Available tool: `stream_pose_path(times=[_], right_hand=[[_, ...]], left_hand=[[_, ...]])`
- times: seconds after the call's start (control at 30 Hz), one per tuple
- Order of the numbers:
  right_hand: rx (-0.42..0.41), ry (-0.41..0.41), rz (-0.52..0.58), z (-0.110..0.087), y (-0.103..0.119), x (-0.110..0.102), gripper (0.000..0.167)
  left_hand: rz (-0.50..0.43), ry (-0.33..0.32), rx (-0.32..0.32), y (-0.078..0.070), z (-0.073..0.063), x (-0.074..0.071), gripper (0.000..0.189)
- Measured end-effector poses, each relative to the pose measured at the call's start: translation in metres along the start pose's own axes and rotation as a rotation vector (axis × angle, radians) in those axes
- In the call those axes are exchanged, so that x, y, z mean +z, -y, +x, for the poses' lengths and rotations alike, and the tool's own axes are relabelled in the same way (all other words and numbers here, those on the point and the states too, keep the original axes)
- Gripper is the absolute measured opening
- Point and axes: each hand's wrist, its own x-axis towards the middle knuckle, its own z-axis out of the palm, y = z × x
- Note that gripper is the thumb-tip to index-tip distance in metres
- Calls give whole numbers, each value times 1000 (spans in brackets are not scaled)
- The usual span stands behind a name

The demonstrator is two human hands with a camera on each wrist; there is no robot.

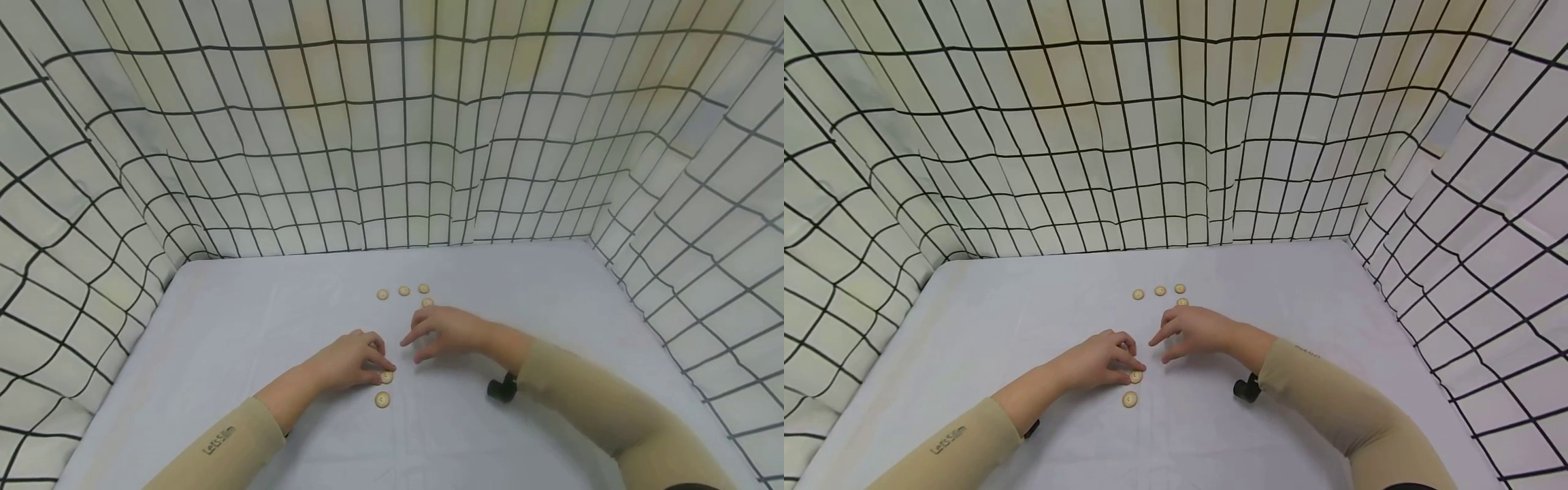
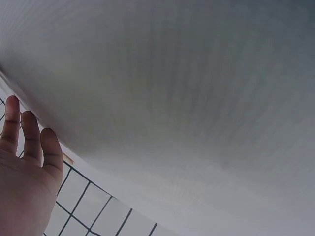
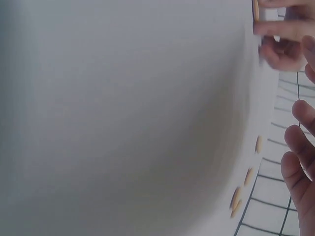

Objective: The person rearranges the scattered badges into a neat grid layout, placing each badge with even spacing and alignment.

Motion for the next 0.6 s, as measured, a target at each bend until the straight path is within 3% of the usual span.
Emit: stream_pose_path(times=[0.6], right_hand=[[-170, 63, -1, 6, 32, 18, 35]], left_hand=[[13, -4, 14, 1, 0, -1, 25]])
